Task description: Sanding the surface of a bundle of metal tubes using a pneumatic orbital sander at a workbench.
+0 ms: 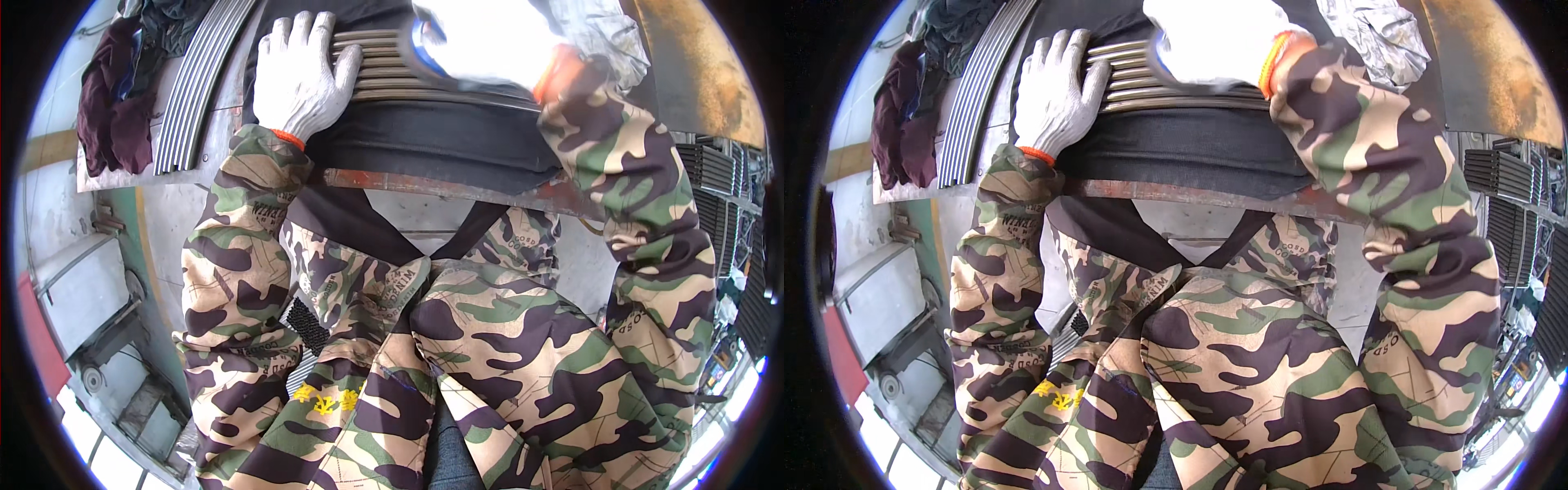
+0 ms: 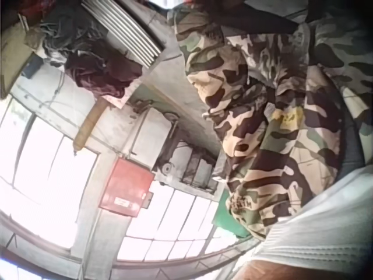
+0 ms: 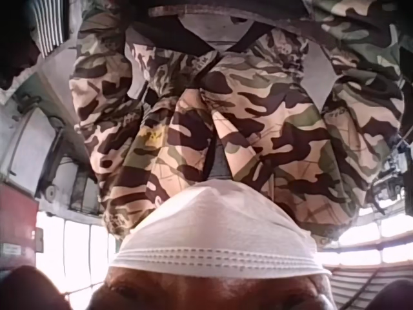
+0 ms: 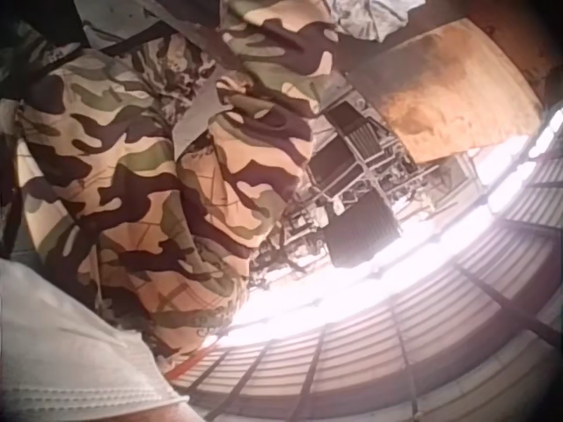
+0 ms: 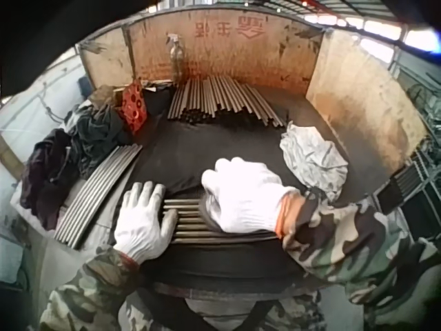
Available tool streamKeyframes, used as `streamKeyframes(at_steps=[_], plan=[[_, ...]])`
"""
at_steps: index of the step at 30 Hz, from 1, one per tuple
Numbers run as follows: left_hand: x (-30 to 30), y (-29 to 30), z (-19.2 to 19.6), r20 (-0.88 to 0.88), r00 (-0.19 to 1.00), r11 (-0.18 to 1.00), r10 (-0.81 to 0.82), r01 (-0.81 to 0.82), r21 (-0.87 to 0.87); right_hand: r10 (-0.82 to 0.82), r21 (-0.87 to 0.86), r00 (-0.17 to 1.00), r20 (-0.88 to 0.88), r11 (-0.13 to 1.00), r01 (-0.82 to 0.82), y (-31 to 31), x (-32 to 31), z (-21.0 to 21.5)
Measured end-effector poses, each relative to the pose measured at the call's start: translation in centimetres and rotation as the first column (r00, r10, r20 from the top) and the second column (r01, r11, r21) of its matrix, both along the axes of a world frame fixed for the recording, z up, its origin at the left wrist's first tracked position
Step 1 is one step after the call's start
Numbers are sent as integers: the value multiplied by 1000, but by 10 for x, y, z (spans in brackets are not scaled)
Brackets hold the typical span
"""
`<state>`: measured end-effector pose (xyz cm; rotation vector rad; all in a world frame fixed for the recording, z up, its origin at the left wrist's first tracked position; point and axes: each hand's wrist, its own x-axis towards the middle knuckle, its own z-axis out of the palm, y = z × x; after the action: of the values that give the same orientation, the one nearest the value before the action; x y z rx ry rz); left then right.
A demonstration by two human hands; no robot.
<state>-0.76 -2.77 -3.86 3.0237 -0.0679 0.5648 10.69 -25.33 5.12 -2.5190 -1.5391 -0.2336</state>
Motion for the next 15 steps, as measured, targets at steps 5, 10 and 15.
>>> streamKeyframes(at_steps=[5,10,15], plan=[[-2,-3,-1,42,999,998,12,-14,63,7,-29,998,-66,1000,-9,-9,-15,7],[3,5,-6,178,981,995,-73,59,81,-64,-33,997,34,997,65,-11,9,0],[0,-5,10,5,1000,1000,-18,18,8,-24,-62,997,-74,998,19,-19,-11,9]])
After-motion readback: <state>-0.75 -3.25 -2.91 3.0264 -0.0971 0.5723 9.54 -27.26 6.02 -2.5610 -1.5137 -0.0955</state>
